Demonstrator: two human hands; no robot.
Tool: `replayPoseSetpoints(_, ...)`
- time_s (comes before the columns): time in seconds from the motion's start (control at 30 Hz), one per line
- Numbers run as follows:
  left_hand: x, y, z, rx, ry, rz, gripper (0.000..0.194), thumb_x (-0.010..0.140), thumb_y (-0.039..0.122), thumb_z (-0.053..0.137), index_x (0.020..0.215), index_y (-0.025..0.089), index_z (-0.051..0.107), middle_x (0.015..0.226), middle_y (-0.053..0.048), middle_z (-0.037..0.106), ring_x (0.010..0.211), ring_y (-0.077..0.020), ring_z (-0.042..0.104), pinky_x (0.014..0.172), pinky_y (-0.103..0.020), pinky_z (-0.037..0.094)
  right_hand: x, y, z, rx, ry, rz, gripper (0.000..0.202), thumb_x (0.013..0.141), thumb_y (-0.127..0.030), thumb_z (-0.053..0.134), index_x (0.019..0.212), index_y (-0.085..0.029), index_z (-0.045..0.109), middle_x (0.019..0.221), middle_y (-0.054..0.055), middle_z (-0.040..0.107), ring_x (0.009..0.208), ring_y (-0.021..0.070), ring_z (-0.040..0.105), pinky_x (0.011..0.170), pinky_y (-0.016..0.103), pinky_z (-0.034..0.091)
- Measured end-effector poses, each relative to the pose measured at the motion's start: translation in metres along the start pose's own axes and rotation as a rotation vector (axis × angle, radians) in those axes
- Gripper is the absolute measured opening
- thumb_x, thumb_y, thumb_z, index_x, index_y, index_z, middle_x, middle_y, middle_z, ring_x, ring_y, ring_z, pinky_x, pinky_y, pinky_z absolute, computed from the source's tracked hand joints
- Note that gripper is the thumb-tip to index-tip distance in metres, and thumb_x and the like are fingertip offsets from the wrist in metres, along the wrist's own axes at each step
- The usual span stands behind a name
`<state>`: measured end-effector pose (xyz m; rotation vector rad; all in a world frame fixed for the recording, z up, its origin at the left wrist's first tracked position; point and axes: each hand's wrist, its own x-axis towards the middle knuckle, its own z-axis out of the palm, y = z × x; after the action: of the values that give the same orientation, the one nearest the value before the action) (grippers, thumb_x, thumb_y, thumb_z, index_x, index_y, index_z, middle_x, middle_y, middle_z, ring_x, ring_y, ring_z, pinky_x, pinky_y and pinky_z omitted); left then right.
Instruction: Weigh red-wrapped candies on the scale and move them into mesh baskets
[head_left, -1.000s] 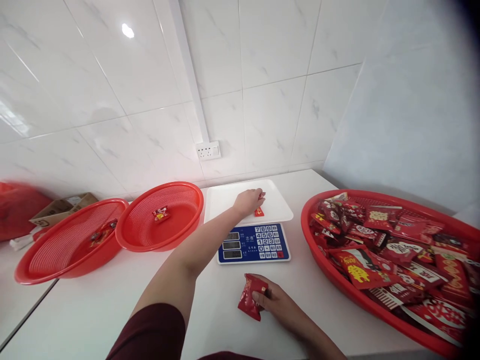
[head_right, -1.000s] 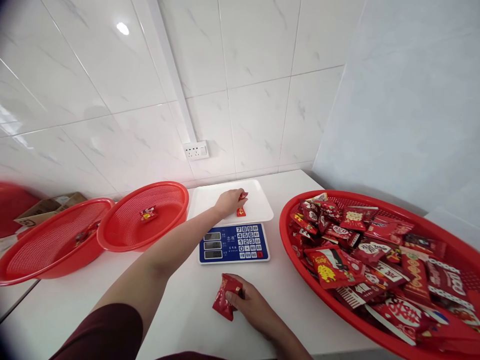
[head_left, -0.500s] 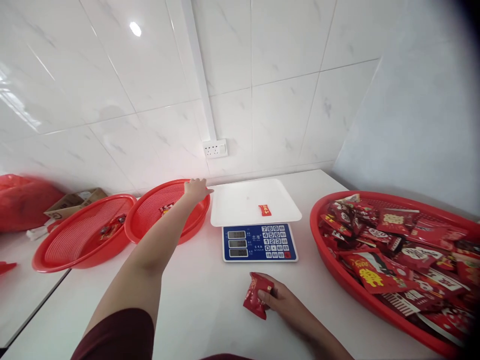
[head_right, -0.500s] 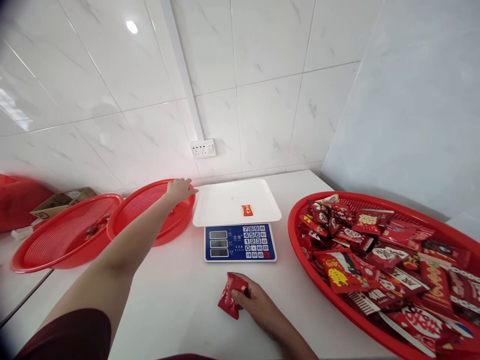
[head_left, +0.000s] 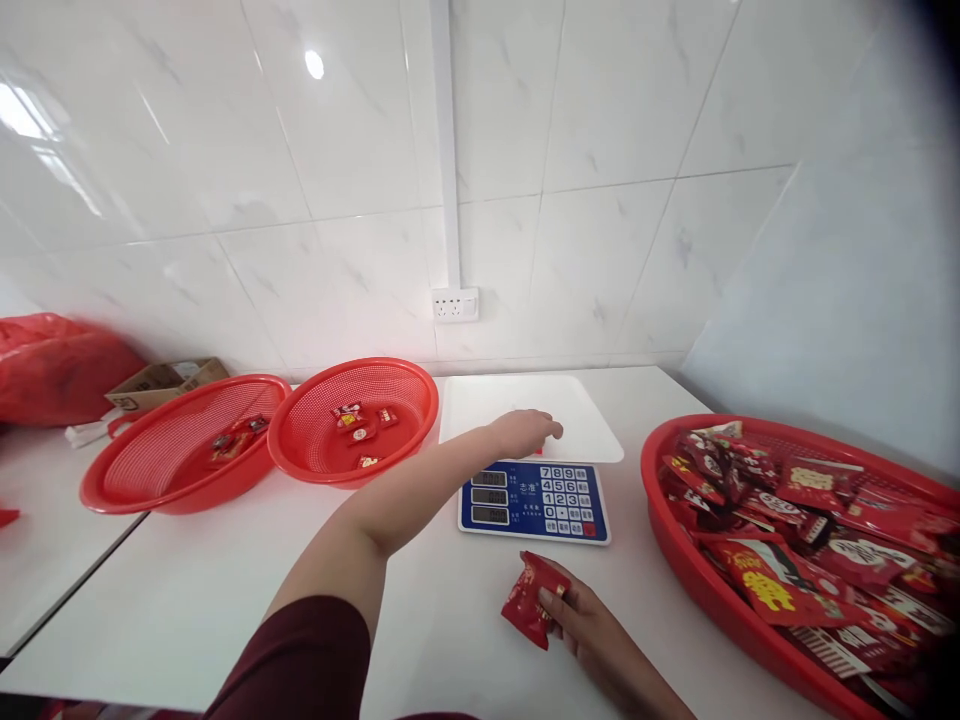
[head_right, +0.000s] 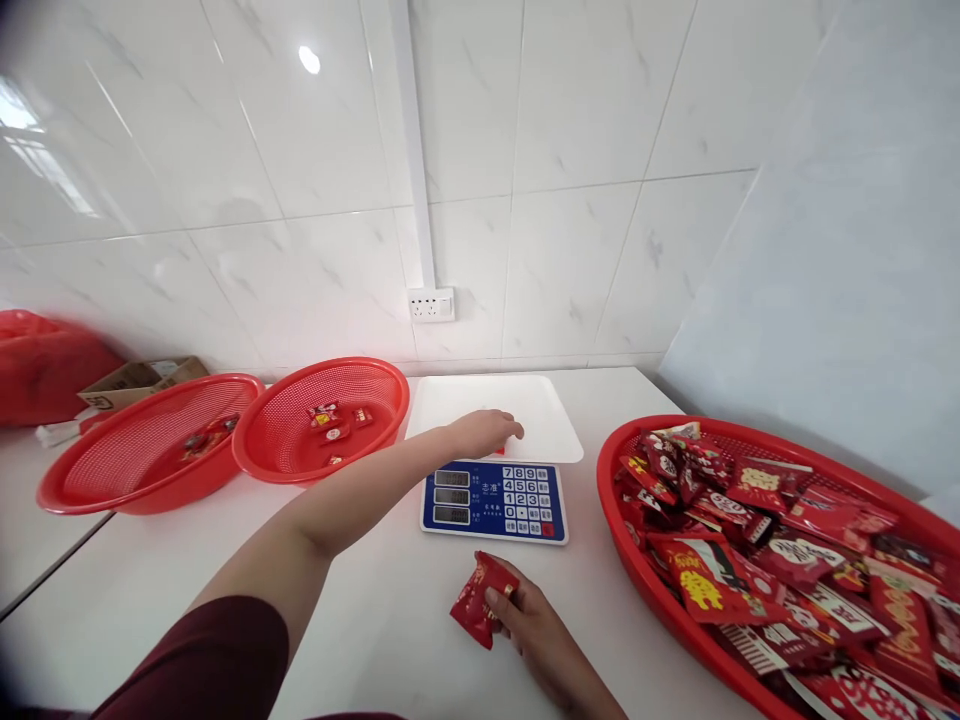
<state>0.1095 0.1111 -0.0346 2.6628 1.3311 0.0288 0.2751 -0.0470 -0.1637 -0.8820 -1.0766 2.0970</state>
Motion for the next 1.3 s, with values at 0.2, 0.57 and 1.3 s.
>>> replayPoseSetpoints(0.2,-0.025,-0.018,0.005,-0.066,0.080,-0.071,0.028,0.084,0.027,0.054,0.108,0.016,0.064,0.107,-0.009,0.066,0.095,-0.0225,0.062,0.080,-0.032,0.048,-0.001,0.001,0.011,0.028,0.098,-0.017,0.055,0.068,-0.050,0.074,0.114,-0.022,0.064,0.089,0.005,0.065,0.081,0.0194,0.059,0.079,0.038,0.046)
replayPoseSetpoints(0.57,-0.079,-0.027,-0.007,-0.110,0.530,-0.385,0.032,0.087,0.009,0.044,0.111,0.020,0.062,0.119,-0.006,0.059,0.109,-0.0157,0.055,0.092,-0.026,0.045,-0.002,-0.011,0.020,-0.218,0.174,-0.030,0.056,0.066,-0.054,0.073,0.110,-0.020,0.064,0.080,0.003,0.067,0.074,0.0192,0.061,0.068,0.034,0.049)
replayPoseSetpoints(1.3,-0.246,-0.049,0.026,0.100,0.519,-0.823,0.037,0.090,0.037,0.040,0.116,0.020,0.059,0.112,-0.014,0.067,0.108,-0.0296,0.059,0.105,-0.054,0.028,0.041,-0.131,0.006,-1.178,0.556,-0.587,0.063,0.085,-0.045,0.049,0.142,-0.023,0.031,0.151,0.011,0.031,0.139,0.0286,0.026,0.112,0.049,0.024)
